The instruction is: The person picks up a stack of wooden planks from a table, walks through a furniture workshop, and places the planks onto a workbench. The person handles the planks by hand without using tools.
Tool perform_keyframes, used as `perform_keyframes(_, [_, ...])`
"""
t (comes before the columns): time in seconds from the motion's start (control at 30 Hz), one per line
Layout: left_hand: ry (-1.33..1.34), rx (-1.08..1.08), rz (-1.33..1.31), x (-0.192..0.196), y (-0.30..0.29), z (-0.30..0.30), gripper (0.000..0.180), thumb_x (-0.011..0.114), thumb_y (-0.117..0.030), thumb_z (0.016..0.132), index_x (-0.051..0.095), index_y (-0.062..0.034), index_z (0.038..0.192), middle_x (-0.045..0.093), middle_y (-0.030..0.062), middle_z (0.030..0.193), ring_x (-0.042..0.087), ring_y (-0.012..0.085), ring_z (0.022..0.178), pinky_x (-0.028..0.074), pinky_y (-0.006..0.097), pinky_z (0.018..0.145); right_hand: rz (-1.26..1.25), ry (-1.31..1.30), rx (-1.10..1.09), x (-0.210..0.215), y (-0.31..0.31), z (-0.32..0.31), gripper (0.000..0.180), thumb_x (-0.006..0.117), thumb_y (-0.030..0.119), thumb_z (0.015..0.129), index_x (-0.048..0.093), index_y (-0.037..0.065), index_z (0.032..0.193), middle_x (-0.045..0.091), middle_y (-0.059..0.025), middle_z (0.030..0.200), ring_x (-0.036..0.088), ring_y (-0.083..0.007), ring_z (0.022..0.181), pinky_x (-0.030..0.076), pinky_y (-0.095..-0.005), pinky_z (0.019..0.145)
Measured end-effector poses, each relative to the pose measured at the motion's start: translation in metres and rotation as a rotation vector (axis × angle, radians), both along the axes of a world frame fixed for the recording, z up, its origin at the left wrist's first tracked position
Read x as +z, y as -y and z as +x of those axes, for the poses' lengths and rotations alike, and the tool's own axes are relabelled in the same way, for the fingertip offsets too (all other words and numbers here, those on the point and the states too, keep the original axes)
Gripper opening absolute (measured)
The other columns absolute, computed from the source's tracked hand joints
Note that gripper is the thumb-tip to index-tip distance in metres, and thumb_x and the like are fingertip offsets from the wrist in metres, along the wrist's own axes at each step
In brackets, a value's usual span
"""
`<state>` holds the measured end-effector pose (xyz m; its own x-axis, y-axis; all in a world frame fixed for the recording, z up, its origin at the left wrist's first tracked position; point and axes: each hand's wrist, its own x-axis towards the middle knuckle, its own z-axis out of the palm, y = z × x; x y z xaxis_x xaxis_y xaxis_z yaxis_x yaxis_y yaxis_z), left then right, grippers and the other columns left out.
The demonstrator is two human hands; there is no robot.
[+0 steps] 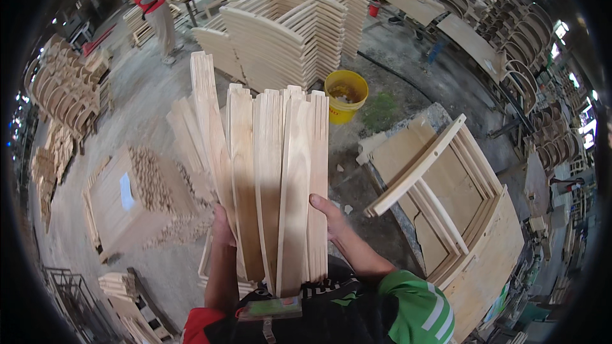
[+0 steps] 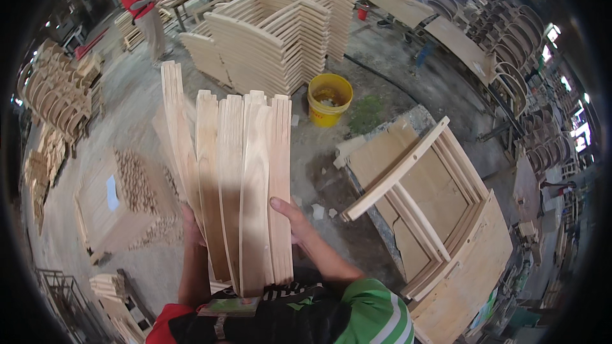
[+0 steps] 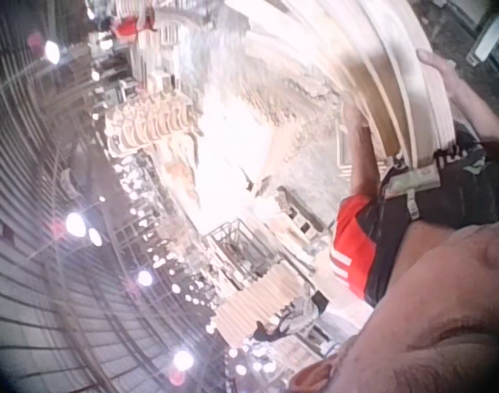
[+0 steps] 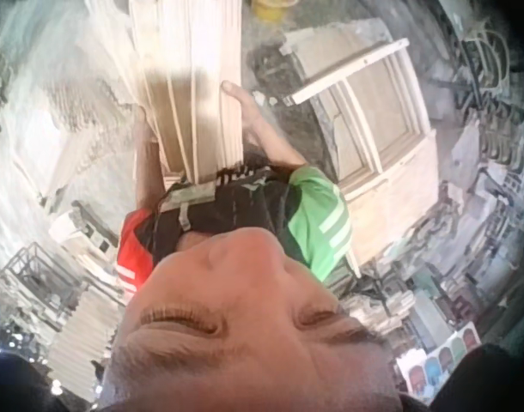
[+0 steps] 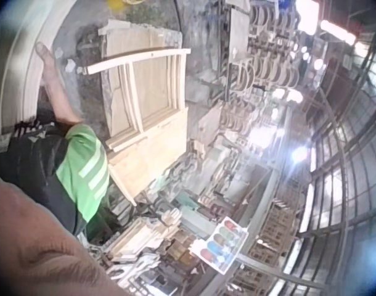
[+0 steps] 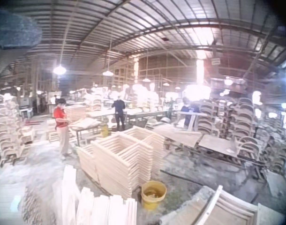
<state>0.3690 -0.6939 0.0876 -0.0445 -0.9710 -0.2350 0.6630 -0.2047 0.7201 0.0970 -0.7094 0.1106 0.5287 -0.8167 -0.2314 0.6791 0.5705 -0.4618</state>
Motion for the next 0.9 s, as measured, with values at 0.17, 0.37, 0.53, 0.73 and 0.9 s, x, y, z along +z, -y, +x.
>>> perform_keyframes(0.17, [-0.137,-0.089,-0.041,0.046,0.129,0.000,0.073,0.028,-0.061,0.100,0.042,-0.0034,0.142,0.058,0.0137,0.129,0.061,0.0284,0.109,0.053,0.039,0.089,-0.039,-0.063,-0.085,0.023,0.098,0.006,0.069,0.065,0.037,0.089,0.040,-0.003,0.139,0.059,-0.0181,0.122,0.064,-0.0275,0.106,0.052,-0.0417,0.093])
perform_keyframes(0.37, [0.612,-0.012,-0.315,0.078,0.248,0.003,0.054,0.031,-0.046,0.104,0.049,-0.0041,0.132,0.061,0.0130,0.120,0.063,0.0247,0.102,0.053,0.038,0.085,-0.026,-0.080,-0.196,0.071,0.178,0.013,0.076,0.067,0.036,0.089,0.031,0.000,0.145,0.054,-0.0157,0.131,0.059,-0.0276,0.114,0.050,-0.0416,0.098])
perform_keyframes(0.53, [0.015,-0.219,-0.174,0.132,0.307,-0.046,0.044,0.033,-0.037,0.105,0.053,-0.0055,0.128,0.061,0.0077,0.117,0.061,0.0204,0.101,0.051,0.037,0.084,-0.164,-0.008,-0.379,0.118,0.203,-0.006,0.082,0.068,0.038,0.089,0.024,0.003,0.149,0.047,-0.0155,0.139,0.052,-0.0256,0.124,0.048,-0.0413,0.101])
perform_keyframes(0.73, [0.368,-0.378,-0.503,0.140,0.389,-0.110,0.043,0.034,-0.032,0.104,0.052,-0.0036,0.131,0.060,0.0081,0.123,0.059,0.0214,0.110,0.048,0.037,0.093,-0.137,0.032,-0.547,0.121,0.234,-0.050,0.081,0.068,0.039,0.089,0.026,0.002,0.148,0.049,-0.0162,0.135,0.056,-0.0249,0.119,0.050,-0.0406,0.099])
perform_keyframes(0.9, [-0.371,-0.626,-0.274,0.150,0.447,-0.201,0.053,0.035,-0.039,0.103,0.047,-0.0023,0.140,0.055,0.0144,0.137,0.054,0.0279,0.123,0.043,0.042,0.105,-0.169,0.016,-0.700,0.105,0.279,-0.103,0.079,0.067,0.039,0.089,0.026,0.003,0.147,0.050,-0.0155,0.134,0.056,-0.0247,0.118,0.050,-0.0407,0.097])
